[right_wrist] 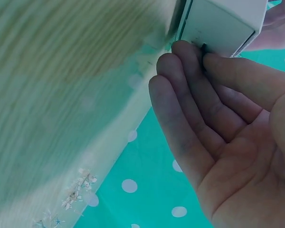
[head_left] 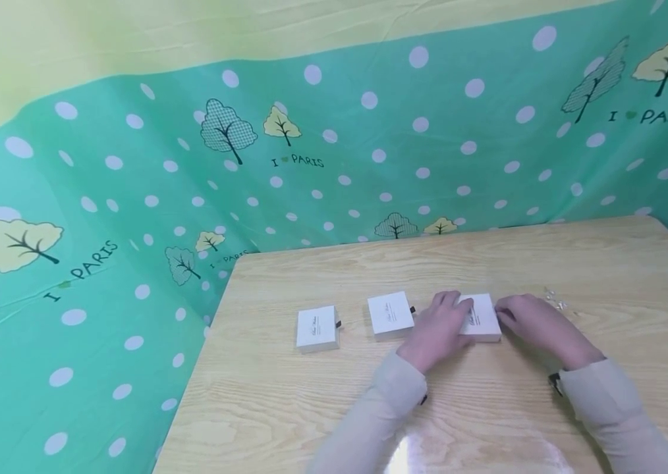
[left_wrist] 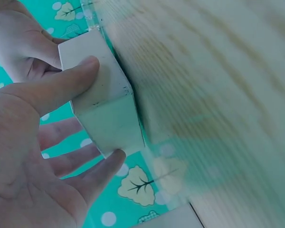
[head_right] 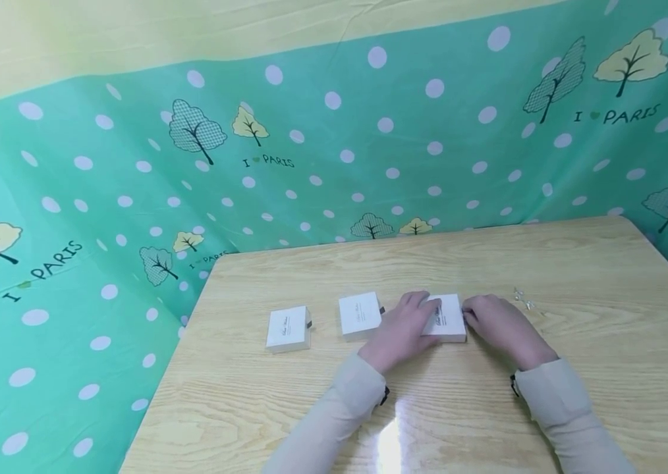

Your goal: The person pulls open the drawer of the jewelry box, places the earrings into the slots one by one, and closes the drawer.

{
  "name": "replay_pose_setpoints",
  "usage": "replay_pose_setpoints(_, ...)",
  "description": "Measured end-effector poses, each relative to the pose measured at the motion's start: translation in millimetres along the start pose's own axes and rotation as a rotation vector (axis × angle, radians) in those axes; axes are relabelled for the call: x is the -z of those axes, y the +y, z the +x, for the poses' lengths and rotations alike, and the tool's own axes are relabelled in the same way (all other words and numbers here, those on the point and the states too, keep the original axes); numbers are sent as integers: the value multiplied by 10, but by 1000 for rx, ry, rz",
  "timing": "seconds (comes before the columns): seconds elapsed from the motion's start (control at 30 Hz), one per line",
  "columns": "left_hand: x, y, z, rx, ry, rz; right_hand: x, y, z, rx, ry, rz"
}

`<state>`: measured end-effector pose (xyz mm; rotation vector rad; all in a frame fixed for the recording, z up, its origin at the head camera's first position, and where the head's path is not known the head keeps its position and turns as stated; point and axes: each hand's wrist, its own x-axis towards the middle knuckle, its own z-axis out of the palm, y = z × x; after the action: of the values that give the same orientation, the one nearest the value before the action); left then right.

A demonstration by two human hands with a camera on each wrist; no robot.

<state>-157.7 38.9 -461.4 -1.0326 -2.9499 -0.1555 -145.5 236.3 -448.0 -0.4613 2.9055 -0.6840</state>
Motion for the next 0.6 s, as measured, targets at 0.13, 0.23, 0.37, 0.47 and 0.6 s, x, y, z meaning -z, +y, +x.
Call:
replay_pose_setpoints(0.13, 23, -17, -50, -8, 4, -4, -4, -25, -24, 13, -7, 23)
replay_pose_setpoints(0.23, 45, -35, -94, -20, 20, 12, -7, -47, -36, 40, 3, 30)
replay_pose_setpoints(0.37, 73, -50, -147, -35, 40, 32, -7, -78, -57, 70, 16, 29)
replay_pose_setpoints(0.47, 82, -71, -183, -44, 46, 36, -14, -112, -76, 73, 12, 29)
replay_pose_setpoints(0.6, 82, -115, -241, -55, 49, 27, -26, -169, -109, 73, 3, 28)
